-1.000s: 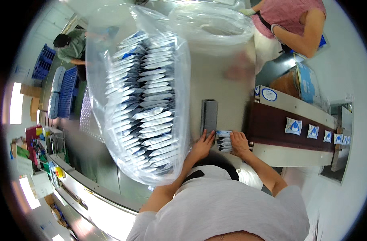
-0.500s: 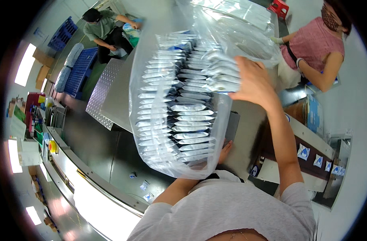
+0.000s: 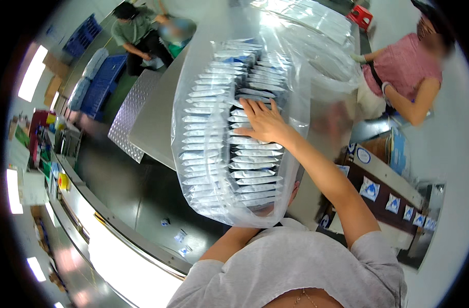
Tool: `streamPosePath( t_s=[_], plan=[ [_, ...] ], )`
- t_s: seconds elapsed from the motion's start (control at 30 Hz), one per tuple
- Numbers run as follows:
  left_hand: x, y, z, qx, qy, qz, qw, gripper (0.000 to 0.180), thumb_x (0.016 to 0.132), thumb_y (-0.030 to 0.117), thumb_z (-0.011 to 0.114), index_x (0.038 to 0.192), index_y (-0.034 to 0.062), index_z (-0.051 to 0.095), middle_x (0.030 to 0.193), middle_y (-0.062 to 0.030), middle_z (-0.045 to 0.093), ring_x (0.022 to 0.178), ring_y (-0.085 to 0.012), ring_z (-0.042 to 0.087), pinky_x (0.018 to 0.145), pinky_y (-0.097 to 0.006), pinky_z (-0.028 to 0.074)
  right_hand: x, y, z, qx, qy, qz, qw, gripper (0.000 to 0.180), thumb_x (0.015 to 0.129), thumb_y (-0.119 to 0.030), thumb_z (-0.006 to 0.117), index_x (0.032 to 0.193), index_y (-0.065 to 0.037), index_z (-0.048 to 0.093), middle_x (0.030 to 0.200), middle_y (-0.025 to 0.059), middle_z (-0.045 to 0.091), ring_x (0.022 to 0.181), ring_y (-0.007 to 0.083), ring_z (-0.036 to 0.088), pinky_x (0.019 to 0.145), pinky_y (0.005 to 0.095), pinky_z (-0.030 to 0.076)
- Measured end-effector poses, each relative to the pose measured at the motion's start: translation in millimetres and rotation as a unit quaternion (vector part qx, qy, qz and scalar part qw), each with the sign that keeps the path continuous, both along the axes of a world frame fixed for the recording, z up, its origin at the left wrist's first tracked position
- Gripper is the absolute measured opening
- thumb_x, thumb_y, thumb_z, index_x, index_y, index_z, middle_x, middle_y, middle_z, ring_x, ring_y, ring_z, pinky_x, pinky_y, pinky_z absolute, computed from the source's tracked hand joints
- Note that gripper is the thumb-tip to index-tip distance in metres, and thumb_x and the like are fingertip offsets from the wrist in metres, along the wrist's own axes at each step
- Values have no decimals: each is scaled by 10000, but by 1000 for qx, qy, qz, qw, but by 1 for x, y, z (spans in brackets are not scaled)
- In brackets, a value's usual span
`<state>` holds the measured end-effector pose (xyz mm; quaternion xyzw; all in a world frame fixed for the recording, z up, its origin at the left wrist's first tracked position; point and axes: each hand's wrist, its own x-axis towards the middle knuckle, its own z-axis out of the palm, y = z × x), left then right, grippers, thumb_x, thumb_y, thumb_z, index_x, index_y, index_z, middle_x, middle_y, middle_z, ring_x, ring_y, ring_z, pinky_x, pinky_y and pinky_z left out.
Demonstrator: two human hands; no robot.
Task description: The person takes small white and blue pouches from a large clear plastic bag and places them one by one onto a moving conveyor belt.
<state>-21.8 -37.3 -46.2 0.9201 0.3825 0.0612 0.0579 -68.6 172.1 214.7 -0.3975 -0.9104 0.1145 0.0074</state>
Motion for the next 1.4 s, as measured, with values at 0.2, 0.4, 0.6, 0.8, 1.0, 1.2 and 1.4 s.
streamPosePath(
  t_s=[0.2,0.4,0.6,0.8,1.0,1.2,1.4],
  plan=[
    [0,14,10,-41,-27,-77,996,667,758,218,517,1341,-62,355,1438,-207,293,1355,-347,236,1122,-523,104,112,-30,0,129,391,-151,898,285,925,-243,484,1116,-34,513,1143,140,510,1050,300,502,897,410,377],
    [9,14,27,-119,-4,-80,990,691,772,232,543,1338,-102,330,1454,-197,265,1390,-336,123,1118,-554,46,254,-163,-156,-162,207,-391,882,278,917,-280,467,980,-29,569,930,218,562,899,368,536,775,424,426],
    [0,14,22,-169,91,-100,976,679,769,150,535,1376,-43,299,1493,-191,163,1356,-478,87,1133,-459,133,260,-290,-231,-176,-57,-322,928,443,866,-423,524,929,1,636,974,223,595,967,368,543,795,449,473],
    [-8,14,16,-160,70,-84,981,713,767,210,584,1346,-103,309,1485,-261,97,1369,-465,-22,1113,-549,56,237,-275,-212,-203,-58,-354,911,492,832,-420,569,947,58,590,944,211,582,959,348,542,845,429,457],
    [7,15,41,-189,90,-79,975,767,717,168,594,1377,-68,283,1504,-230,43,1360,-491,-7,1123,-518,72,259,-284,-249,-169,-92,-271,943,453,826,-422,577,903,23,616,913,197,615,907,352,578,764,470,475],
    [10,16,52,-162,159,-104,968,712,785,197,571,1373,-80,280,1501,-245,9,1347,-506,-83,1112,-540,59,328,-187,-165,-360,212,-217,882,297,844,-319,583,905,-31,617,839,154,628,814,288,612,703,401,476],
    [8,16,46,-213,73,-63,972,730,697,60,562,1361,-81,293,1504,-226,35,1353,-506,-13,1119,-508,123,517,-123,-116,-91,210,-424,876,186,811,-178,594,914,-23,593,901,144,598,831,289,583,755,360,465]
  ],
)
